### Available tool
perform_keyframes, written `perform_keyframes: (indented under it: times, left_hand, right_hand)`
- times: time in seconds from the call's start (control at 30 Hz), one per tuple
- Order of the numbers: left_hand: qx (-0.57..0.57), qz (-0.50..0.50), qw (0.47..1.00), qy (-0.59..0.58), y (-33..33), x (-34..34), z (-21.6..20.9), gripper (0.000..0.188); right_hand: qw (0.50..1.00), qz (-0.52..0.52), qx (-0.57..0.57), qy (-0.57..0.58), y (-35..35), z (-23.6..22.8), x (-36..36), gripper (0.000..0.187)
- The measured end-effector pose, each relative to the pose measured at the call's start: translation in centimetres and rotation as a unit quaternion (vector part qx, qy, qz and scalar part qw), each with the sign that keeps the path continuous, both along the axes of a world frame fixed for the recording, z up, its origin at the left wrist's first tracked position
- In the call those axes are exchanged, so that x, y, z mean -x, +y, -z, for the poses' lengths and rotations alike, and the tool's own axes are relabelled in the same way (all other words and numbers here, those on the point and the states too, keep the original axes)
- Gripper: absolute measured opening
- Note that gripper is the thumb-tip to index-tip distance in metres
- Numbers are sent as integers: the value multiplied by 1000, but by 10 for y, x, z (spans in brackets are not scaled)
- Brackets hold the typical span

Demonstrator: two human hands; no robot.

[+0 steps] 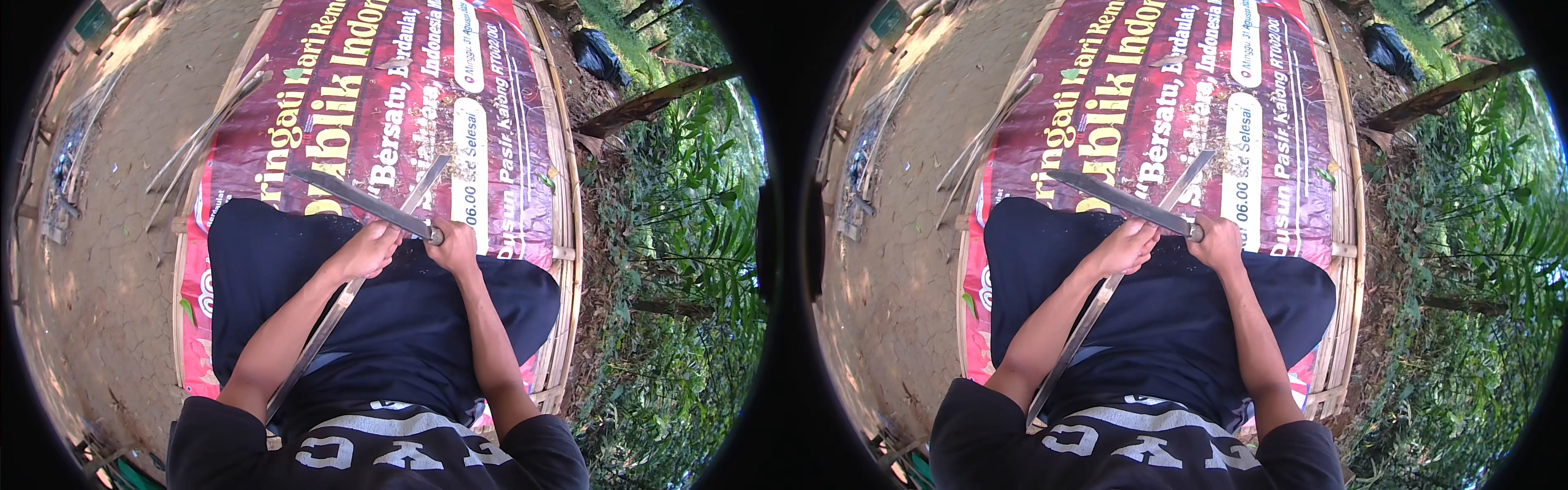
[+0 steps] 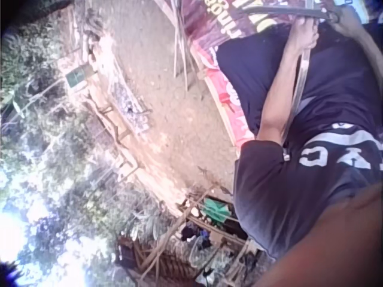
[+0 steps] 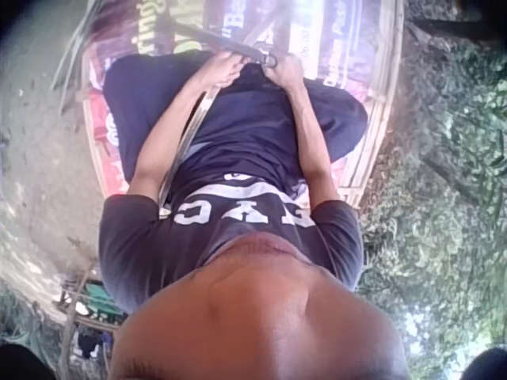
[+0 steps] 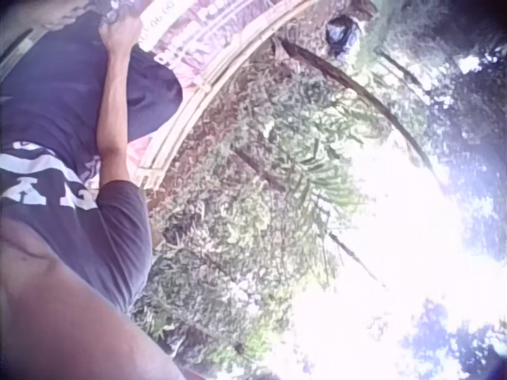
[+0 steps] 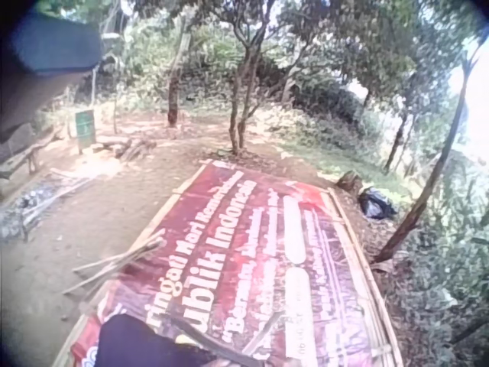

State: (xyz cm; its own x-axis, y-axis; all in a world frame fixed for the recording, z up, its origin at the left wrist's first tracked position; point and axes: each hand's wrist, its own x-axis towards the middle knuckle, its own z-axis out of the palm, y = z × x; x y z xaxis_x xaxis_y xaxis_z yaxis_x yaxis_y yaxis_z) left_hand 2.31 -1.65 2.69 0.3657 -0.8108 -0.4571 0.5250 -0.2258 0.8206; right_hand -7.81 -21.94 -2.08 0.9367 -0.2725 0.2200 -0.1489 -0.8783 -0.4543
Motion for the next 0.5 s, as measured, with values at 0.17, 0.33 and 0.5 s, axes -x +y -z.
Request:
perform_keyframes:
  times: [0.17, 0.33, 0.5]
  left_hand:
    - [-3, -16, 971, -238, 3, -1, 17, 42]
    - [-44, -19, 916, -398, -13, 11, 13, 39]
    - [-91, 2, 911, -402, -6, 16, 10, 35]
  right_hand:
    - [980, 184, -64, 33, -49, 1, -10, 23]
    - [987, 92, -110, 67, -34, -12, 1, 24]
    - [995, 46, -59, 62, -2, -9, -3, 19]
